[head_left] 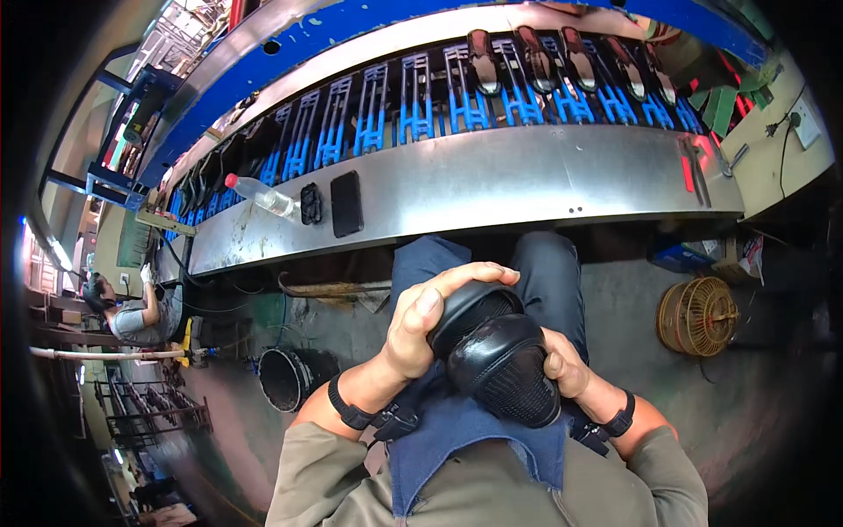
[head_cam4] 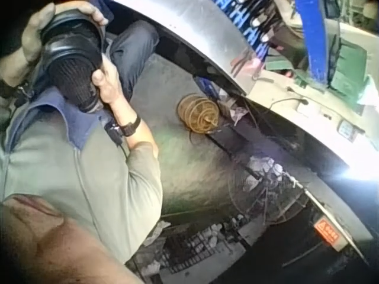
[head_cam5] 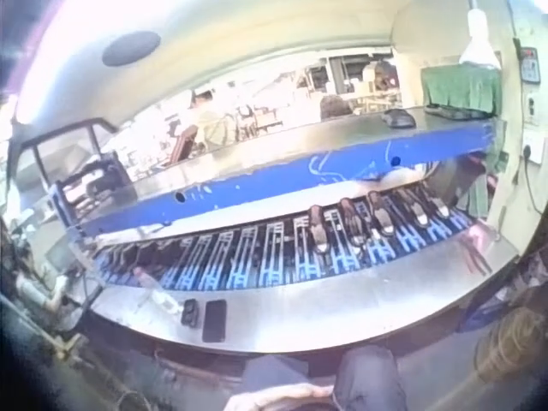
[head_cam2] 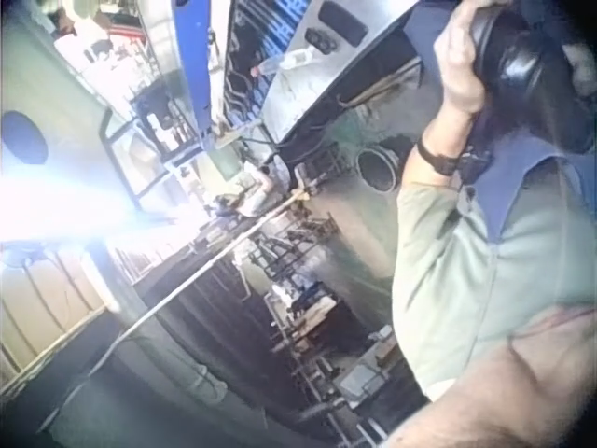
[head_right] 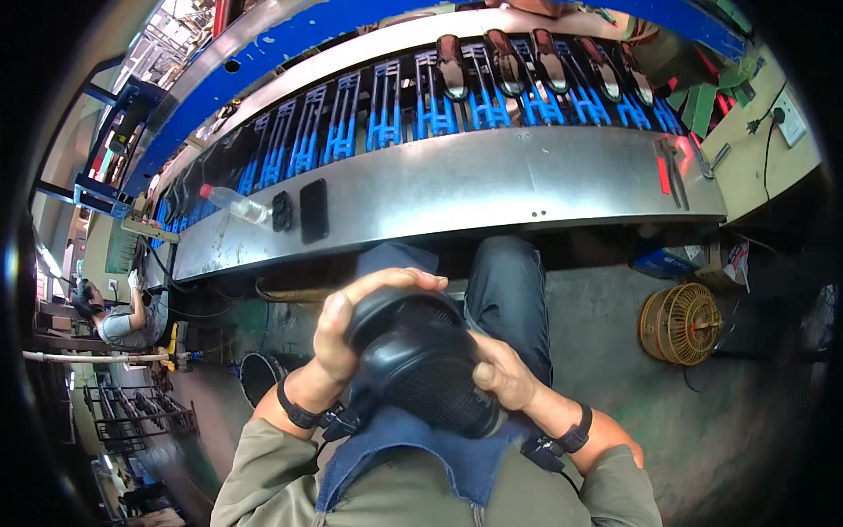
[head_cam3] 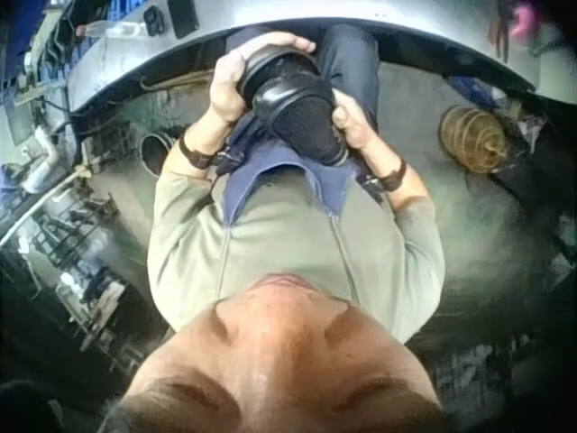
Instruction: Inspecting and manually pressing shoe components together at an industrial assembly line.
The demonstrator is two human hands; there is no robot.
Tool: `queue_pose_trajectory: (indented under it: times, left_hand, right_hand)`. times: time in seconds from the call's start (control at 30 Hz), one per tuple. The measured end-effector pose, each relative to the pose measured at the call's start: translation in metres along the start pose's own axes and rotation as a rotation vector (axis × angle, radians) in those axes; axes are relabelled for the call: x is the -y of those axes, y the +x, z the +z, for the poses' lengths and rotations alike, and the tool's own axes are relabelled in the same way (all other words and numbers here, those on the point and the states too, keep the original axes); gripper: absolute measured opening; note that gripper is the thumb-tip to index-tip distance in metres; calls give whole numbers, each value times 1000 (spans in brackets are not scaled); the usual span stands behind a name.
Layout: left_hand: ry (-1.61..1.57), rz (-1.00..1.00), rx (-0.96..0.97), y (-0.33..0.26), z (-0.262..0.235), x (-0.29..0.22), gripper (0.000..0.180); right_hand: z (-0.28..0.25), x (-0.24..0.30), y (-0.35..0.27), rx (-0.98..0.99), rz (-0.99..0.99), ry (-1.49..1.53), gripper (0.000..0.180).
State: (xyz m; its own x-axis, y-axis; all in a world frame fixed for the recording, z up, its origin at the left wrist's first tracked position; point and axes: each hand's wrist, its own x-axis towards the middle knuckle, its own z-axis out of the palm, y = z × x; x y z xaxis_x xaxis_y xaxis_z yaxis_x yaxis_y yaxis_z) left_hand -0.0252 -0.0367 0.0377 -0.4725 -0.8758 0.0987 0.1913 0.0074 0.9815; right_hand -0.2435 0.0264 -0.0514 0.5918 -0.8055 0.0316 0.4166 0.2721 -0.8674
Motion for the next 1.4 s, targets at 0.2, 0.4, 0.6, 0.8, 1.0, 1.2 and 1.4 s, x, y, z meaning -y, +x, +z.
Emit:
queue_pose_trajectory:
  times: [0.2, 0.4, 0.6, 0.8, 1.0, 1.2, 1.4]
  left_hand:
    - [15, 50, 37, -3, 12, -1, 73]
    - [13, 99, 64, -8, 14, -2, 70]
    - [36, 141, 96, -11, 13, -1, 73]
    - [45, 133, 84, -17, 11, 1, 71]
    - [76, 106, 84, -19, 11, 0, 74]
    - [90, 60, 129, -28, 12, -1, 78]
    - [404, 112, 211, -32, 7, -39, 74]
  right_hand:
    - [-3, -6, -7, -7, -55, 67, 96]
    - [4, 0, -7, -63, 6, -35, 109]
    - [2, -6, -7, -34, -23, 45, 93]
    - [5, -7, -4, -30, -14, 35, 95]
    - [4, -11, -4, -39, -33, 29, 95]
    - [2, -11, -6, -28, -19, 54, 96]
    - [2, -10, -9, -78, -1, 27, 99]
